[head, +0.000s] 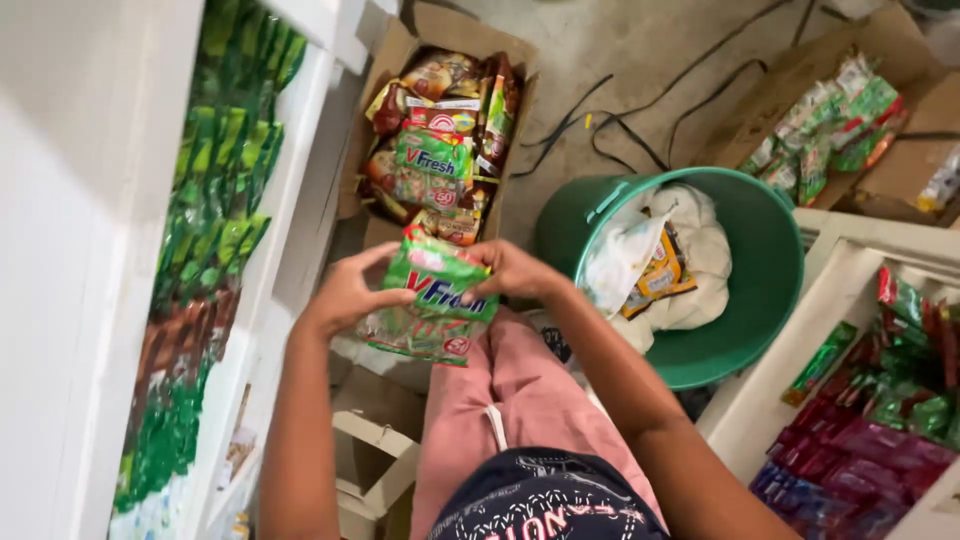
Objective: Stocking various snack bags onto grocery store shelves from a cardboard box.
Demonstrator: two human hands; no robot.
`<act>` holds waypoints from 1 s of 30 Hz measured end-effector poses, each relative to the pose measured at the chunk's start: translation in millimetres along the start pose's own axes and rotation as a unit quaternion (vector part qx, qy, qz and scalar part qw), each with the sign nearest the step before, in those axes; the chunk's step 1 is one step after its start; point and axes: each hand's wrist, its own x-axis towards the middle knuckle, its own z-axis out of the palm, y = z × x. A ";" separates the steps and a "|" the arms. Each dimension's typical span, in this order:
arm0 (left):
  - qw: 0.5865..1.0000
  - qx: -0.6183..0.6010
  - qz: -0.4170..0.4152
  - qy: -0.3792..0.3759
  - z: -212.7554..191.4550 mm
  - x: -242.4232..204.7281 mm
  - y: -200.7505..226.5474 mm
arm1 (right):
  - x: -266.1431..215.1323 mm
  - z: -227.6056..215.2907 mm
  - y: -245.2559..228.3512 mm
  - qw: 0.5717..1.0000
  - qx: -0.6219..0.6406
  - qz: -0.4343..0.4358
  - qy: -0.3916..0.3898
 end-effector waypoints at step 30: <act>0.730 -0.589 0.013 0.346 -60.7 -71.1 31.2 | 73.7 104.3 -121.9 0.966 0.042 -0.209 0.147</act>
